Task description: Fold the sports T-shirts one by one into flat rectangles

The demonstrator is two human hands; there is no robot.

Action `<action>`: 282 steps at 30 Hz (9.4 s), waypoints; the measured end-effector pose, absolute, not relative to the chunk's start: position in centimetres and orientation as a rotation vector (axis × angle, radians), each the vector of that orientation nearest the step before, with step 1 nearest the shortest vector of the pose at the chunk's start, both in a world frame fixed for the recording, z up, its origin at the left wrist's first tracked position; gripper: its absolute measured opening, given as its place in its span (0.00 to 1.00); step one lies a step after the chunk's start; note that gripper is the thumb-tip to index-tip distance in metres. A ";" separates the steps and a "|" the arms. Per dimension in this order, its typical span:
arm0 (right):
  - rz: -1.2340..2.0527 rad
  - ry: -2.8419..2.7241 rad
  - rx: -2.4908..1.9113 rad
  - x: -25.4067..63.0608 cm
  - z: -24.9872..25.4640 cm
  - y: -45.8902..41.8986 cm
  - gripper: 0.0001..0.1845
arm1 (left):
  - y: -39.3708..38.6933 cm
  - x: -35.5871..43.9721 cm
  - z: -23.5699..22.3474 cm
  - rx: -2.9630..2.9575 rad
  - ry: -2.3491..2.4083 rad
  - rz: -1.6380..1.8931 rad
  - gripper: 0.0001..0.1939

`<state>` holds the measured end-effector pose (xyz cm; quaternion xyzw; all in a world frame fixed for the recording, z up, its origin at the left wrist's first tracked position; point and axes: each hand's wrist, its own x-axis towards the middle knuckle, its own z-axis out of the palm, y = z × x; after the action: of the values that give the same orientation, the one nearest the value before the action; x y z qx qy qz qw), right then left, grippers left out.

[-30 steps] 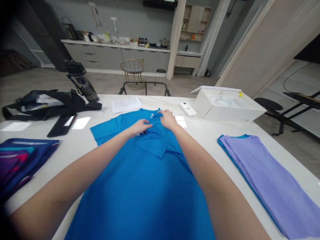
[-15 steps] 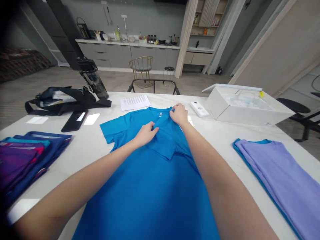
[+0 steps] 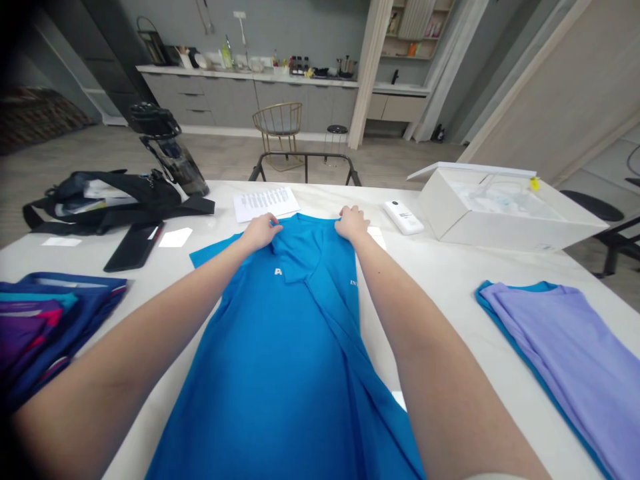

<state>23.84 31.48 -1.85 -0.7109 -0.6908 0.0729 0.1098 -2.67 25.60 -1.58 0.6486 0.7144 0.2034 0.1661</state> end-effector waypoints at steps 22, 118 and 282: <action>0.294 -2.373 -1.657 27.7 -1.1 5.9 0.14 | 7.7 2.3 -2.0 2.613 1.652 0.355 0.26; 0.342 -1.952 -1.700 29.3 -3.8 25.0 0.22 | 18.7 0.5 -2.5 2.142 2.159 0.280 0.22; 0.021 -2.764 -1.034 17.3 1.7 -10.1 0.13 | -26.3 -1.2 1.0 2.218 2.246 0.709 0.11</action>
<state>17.27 -10.14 1.69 -0.3489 -0.9323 0.0070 0.0950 -1.16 -26.31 0.95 0.6848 0.6935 0.2190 -0.0471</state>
